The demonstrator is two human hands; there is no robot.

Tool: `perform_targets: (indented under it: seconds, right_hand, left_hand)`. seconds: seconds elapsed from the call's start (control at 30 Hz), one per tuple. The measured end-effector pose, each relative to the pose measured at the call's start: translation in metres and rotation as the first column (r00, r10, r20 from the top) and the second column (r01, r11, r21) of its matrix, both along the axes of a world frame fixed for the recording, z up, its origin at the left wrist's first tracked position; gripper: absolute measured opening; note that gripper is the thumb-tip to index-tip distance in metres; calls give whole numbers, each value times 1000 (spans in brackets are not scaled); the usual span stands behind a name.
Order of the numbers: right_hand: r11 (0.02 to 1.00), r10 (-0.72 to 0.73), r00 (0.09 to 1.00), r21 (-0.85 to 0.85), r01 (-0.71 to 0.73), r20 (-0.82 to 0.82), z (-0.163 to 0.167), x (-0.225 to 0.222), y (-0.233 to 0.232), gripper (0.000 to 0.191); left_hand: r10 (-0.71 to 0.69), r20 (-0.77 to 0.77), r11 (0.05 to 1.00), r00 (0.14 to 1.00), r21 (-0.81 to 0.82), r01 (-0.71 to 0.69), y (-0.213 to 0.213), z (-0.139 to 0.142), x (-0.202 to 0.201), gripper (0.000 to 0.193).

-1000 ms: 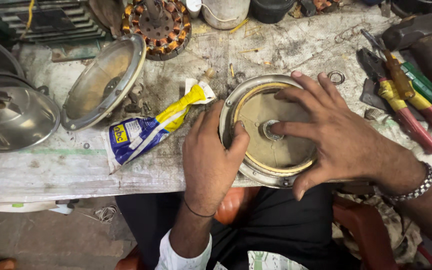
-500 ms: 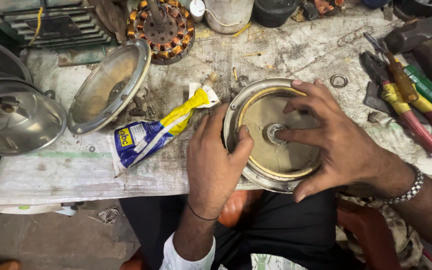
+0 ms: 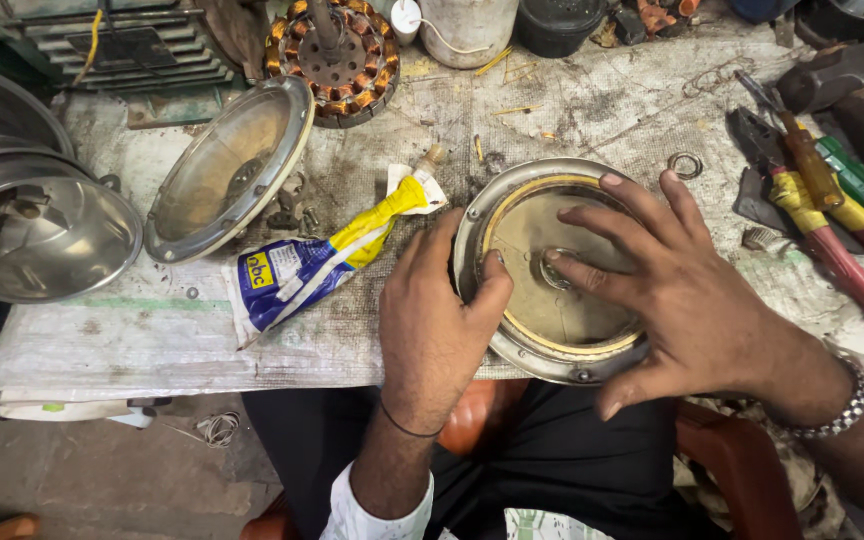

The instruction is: The person applies adhesive to the center of a circular metal motor part, then rubs it in by hand. They place a second similar part on top, press and rotate it, then remove it and use a metal file to smooth the inner edge of the first part.

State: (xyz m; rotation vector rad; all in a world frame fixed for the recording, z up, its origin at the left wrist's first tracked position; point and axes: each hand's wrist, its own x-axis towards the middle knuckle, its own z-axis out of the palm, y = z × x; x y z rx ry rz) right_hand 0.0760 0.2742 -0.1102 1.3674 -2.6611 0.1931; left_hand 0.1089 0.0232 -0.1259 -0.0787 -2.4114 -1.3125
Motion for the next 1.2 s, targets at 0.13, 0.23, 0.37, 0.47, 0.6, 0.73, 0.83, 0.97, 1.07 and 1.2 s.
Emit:
perform_targets:
  seconds: [0.13,0.23,0.37,0.47,0.6,0.73,0.83,0.97,1.07,1.2]
  right_hand:
    - [997,57,998,45,-57,7,3,3,3,118]
    - [997,77,993,-30,-75,91,8,4,13,113]
    - [1000,-16,996,-19,18,90,4,2,18,119]
    - [1000,-4,998,17,3,62,0,4,19,119]
    - [998,18,991,-56,-11,135,3,8,21,112]
    - [1000,-12,994,-23,14,105,6,6,18,114]
    - [997,41,988,-67,-31,151,8,7,13,116]
    - [1000,11,996,-7,-11,85,10,1,3,125]
    - [997,21,999,76,-23,30,9,2,-6,128]
    - [997,65,995,36,-68,81,11,6,0,117]
  left_hand:
    - [0,20,1000,1000,0,0,0,1,-1,51]
    - [3,28,1000,1000,5,-3,0,1,-1,51]
    - [4,18,1000,1000,-7,-4,0,2,-1,51]
    - [6,26,1000,1000,-4,-6,0,1,-1,52]
    - [-3,46,1000,999,18,2,0,0,-2,51]
    - [6,-12,1000,1000,-4,-6,0,0,-2,51]
    - [2,17,1000,1000,14,-2,0,0,-1,51]
    - [-3,18,1000,1000,7,3,0,0,-2,52]
    - [1,7,1000,1000,1,-1,0,0,-2,52]
    - [3,1,1000,1000,10,-3,0,-1,-2,51]
